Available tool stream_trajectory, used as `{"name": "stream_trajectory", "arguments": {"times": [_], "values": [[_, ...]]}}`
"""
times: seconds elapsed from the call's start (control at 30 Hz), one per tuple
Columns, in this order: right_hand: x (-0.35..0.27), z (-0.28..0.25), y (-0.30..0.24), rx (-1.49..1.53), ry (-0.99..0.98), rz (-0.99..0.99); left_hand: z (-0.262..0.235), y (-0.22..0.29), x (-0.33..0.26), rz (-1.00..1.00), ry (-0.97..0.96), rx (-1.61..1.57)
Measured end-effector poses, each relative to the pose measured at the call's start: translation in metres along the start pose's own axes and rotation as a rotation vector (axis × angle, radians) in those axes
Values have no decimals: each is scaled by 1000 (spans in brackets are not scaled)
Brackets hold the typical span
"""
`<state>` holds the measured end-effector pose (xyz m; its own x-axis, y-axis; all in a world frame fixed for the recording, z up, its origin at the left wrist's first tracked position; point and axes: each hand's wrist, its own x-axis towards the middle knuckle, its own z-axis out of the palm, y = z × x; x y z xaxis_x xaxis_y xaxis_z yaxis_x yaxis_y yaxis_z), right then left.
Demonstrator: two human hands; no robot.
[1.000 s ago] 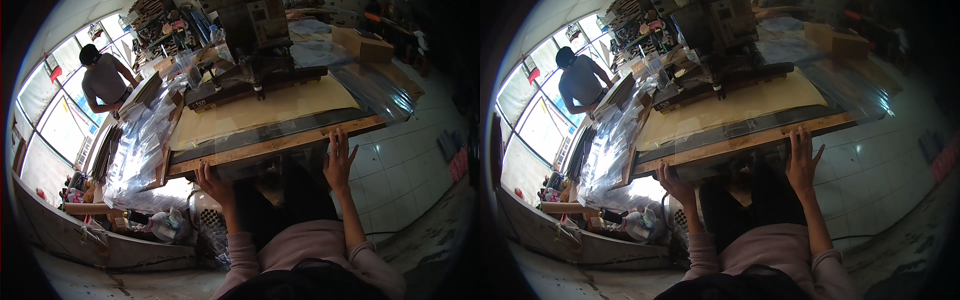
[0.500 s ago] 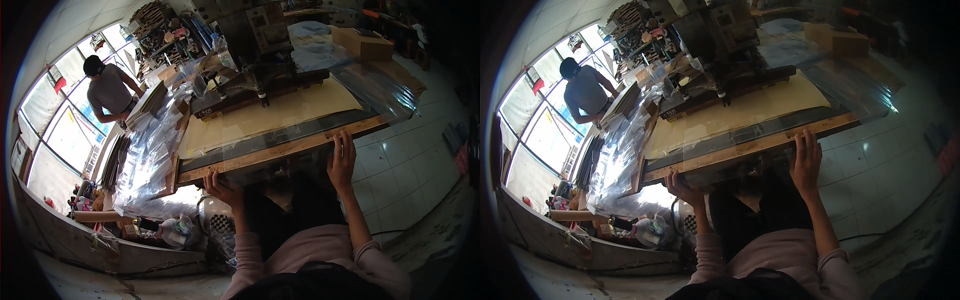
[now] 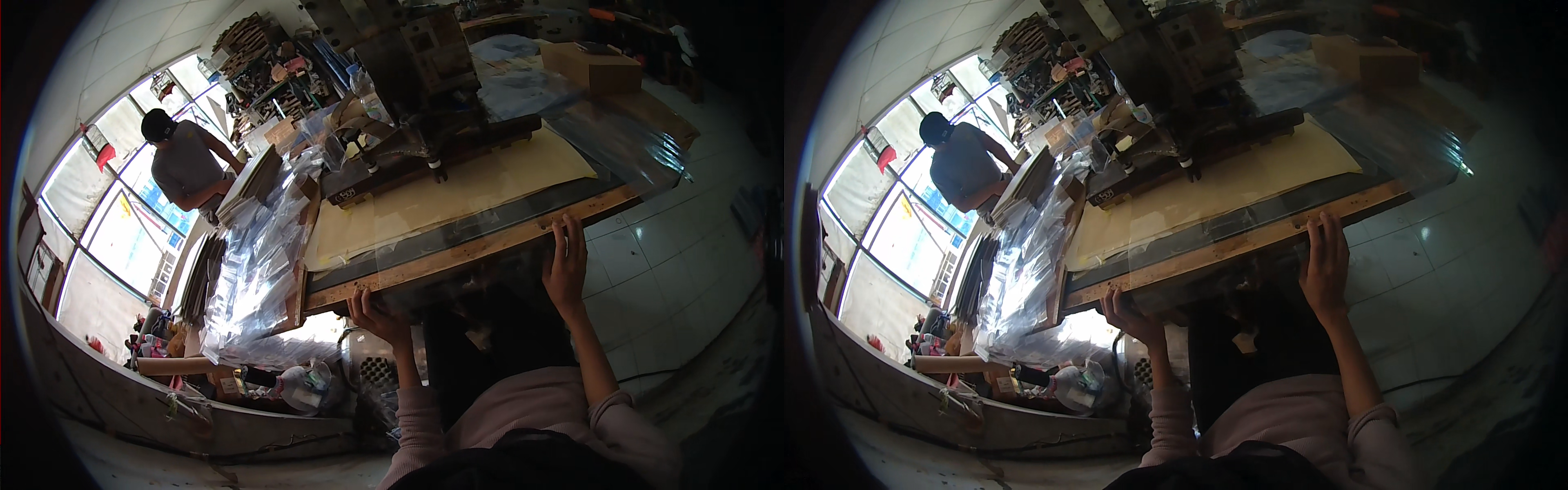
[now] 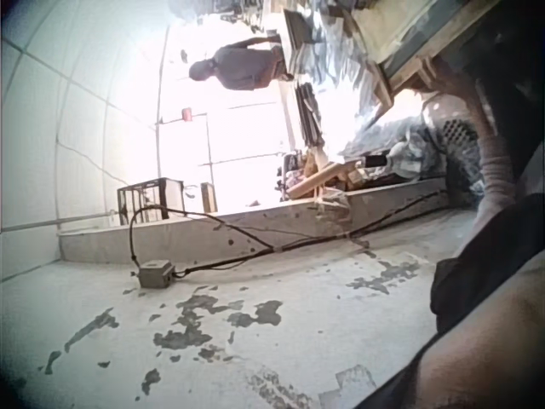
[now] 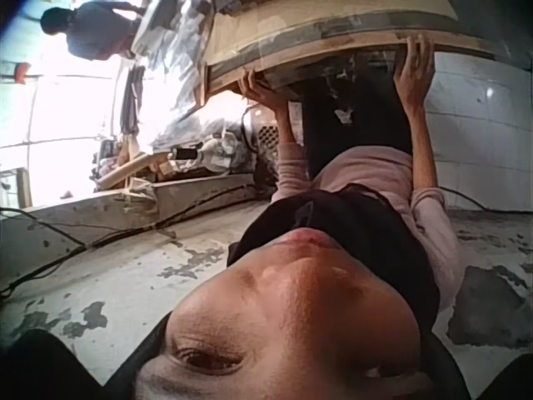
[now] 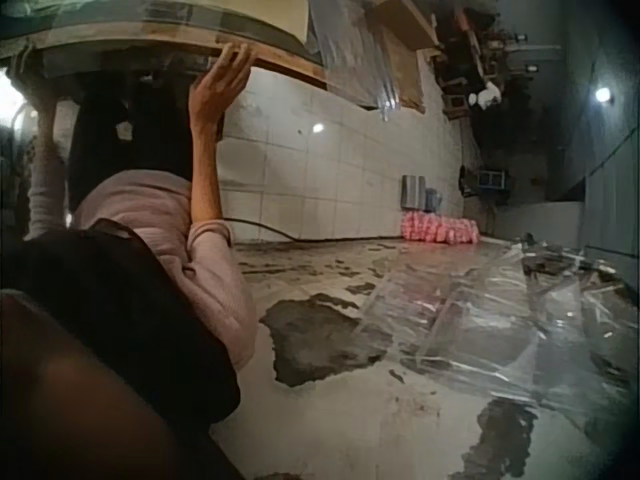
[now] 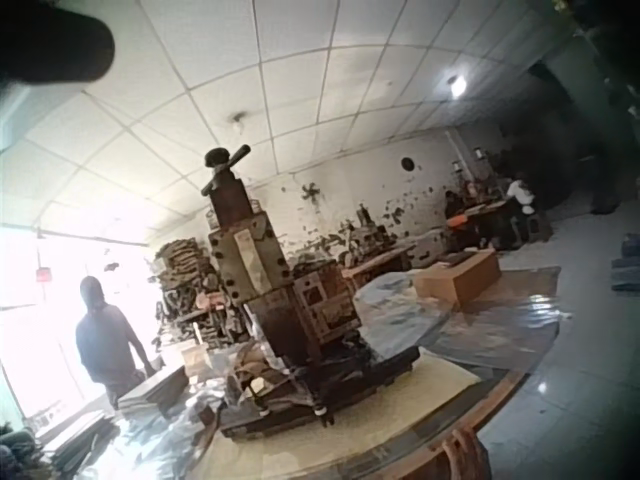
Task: The person positions and flattens plastic sheets under a heat sealing press machine and removes excess plastic strips by hand.
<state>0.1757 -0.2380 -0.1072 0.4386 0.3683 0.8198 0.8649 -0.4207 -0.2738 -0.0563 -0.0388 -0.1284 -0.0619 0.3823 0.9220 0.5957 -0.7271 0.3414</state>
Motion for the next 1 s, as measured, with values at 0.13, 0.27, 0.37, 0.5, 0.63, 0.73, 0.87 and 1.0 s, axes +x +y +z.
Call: {"name": "stream_trajectory", "arguments": {"times": [0.13,0.27,0.37,0.5,0.63,0.73,0.87,1.0], "values": [[1,-1,-1,-8,17,-25,-1,-4,-1,-9,-4,16],[3,-3,-1,3,33,-35,1,2,0,-24,17,-16],[3,-3,-2,9,34,-28,0,0,-1,-23,-1,-16],[2,-2,-1,4,43,-36,-4,-6,0,15,-50,-5],[2,-1,0,8,19,-26,-3,-3,0,12,-23,-3],[1,0,0,1,21,-22,-1,0,0,-23,-9,-16],[0,2,1,-4,16,-14,-1,-2,-1,-22,-23,-22],[1,1,1,-1,21,-24,-3,-4,0,-8,-32,-17]]}}
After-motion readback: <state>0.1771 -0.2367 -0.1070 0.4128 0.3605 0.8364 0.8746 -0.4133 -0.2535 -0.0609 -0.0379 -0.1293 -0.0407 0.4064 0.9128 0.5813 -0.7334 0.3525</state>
